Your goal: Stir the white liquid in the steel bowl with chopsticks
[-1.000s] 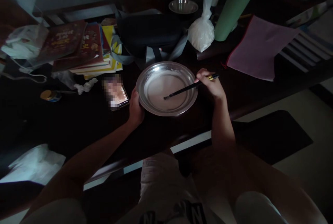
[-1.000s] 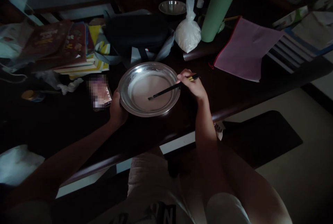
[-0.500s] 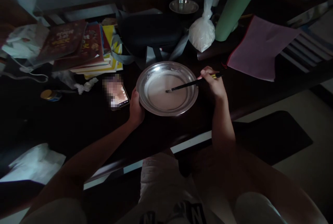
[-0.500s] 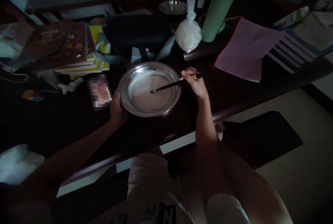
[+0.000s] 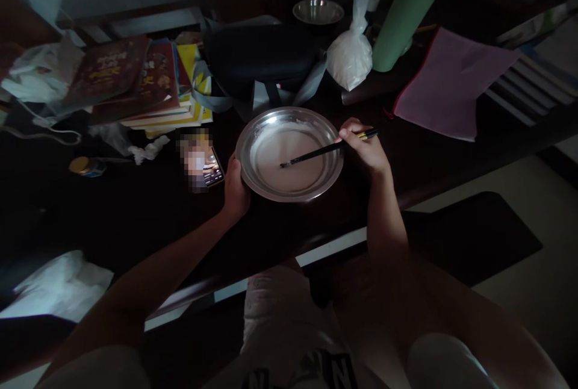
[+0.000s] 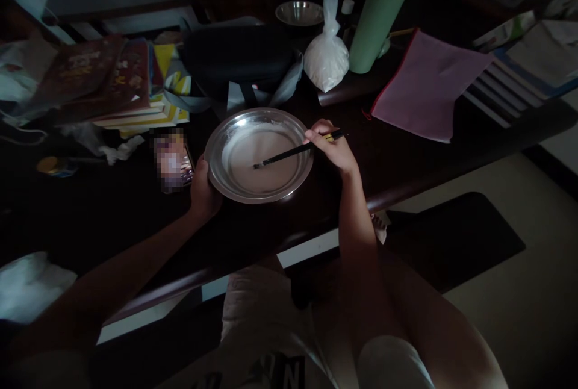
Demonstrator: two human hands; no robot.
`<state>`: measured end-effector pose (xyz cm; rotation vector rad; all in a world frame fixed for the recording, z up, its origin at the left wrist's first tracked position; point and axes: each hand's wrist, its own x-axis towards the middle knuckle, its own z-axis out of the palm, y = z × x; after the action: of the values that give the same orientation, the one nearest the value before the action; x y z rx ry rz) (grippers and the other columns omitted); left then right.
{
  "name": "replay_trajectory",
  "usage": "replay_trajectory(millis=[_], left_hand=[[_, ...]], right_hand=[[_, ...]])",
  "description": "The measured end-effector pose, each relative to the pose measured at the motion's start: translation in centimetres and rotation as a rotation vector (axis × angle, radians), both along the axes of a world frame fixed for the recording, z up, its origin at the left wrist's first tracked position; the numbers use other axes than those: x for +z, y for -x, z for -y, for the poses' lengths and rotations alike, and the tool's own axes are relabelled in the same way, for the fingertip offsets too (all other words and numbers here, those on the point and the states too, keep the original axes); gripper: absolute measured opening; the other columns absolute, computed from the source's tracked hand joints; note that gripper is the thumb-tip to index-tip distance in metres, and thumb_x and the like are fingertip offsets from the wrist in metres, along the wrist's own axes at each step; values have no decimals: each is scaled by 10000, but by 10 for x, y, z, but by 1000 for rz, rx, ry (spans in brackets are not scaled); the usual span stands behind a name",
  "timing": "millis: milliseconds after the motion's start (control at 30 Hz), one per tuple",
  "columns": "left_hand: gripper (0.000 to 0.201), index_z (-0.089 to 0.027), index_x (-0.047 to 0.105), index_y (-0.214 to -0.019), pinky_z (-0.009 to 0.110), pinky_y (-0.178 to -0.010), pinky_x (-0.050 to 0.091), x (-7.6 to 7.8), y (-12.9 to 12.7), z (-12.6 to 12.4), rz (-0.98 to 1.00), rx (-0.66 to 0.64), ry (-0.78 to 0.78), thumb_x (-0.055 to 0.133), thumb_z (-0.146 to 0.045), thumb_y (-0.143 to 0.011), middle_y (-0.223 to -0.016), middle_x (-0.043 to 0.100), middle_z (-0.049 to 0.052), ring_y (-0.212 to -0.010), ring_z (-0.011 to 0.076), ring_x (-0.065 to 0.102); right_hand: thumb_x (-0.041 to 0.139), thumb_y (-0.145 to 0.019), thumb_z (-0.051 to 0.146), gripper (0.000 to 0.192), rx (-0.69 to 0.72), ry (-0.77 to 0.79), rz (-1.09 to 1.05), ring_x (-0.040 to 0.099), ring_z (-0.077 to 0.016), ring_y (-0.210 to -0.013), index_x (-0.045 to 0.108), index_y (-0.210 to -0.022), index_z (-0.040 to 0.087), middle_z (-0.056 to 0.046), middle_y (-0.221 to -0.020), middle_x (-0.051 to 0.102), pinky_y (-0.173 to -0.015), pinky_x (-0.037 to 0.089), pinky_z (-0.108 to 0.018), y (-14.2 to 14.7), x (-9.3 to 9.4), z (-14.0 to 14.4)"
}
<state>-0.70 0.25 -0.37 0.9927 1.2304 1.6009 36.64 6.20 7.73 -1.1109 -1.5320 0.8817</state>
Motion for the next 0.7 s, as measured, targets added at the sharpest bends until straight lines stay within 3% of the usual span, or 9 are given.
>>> replay_trajectory(millis=[133,300,467,600,700], left_hand=[[757,-251,914,-1325,566,-1527,565,-2,1,0,-15,-4,0,824,-959,-1073,-1566,932,144,-1654,408,778],[773,-279,940,-1333,578,-1530,568,-1,-2,0,-15,16,14,843,-983,-1030,-1552,938,135,-1646,400,791],[730,-277,949,-1349,594,-1506,593,2,-4,0,-7,15,-8,835,-938,-1060,-1521,951,140,-1612,402,810],[759,-284,945,-1402,558,-1502,588,3,0,1,-37,-23,8,791,-956,-1083,-1570,930,151,-1667,394,781],[765,-297,945,-1438,536,-1492,592,2,3,0,-47,-28,7,776,-961,-1096,-1572,928,142,-1657,386,787]], right_hand=[[935,-963,946,652,-87,-7,-15,739,-304,-1038,810,-742,345,-21,-847,649,-1164,632,-584,-2,0,0],[940,-927,986,663,17,12,7,734,-303,-1016,849,-780,346,-25,-866,683,-1129,628,-586,-1,1,1],[904,-888,1068,755,-83,1,-33,721,-300,-1017,799,-711,342,-20,-840,650,-1121,627,-568,0,1,0],[933,-846,1074,745,14,29,-14,726,-292,-980,838,-746,343,-16,-839,685,-1090,628,-560,2,3,1],[910,-826,1115,782,-14,12,-10,713,-294,-993,825,-730,344,-17,-842,669,-1120,610,-576,2,5,2]])
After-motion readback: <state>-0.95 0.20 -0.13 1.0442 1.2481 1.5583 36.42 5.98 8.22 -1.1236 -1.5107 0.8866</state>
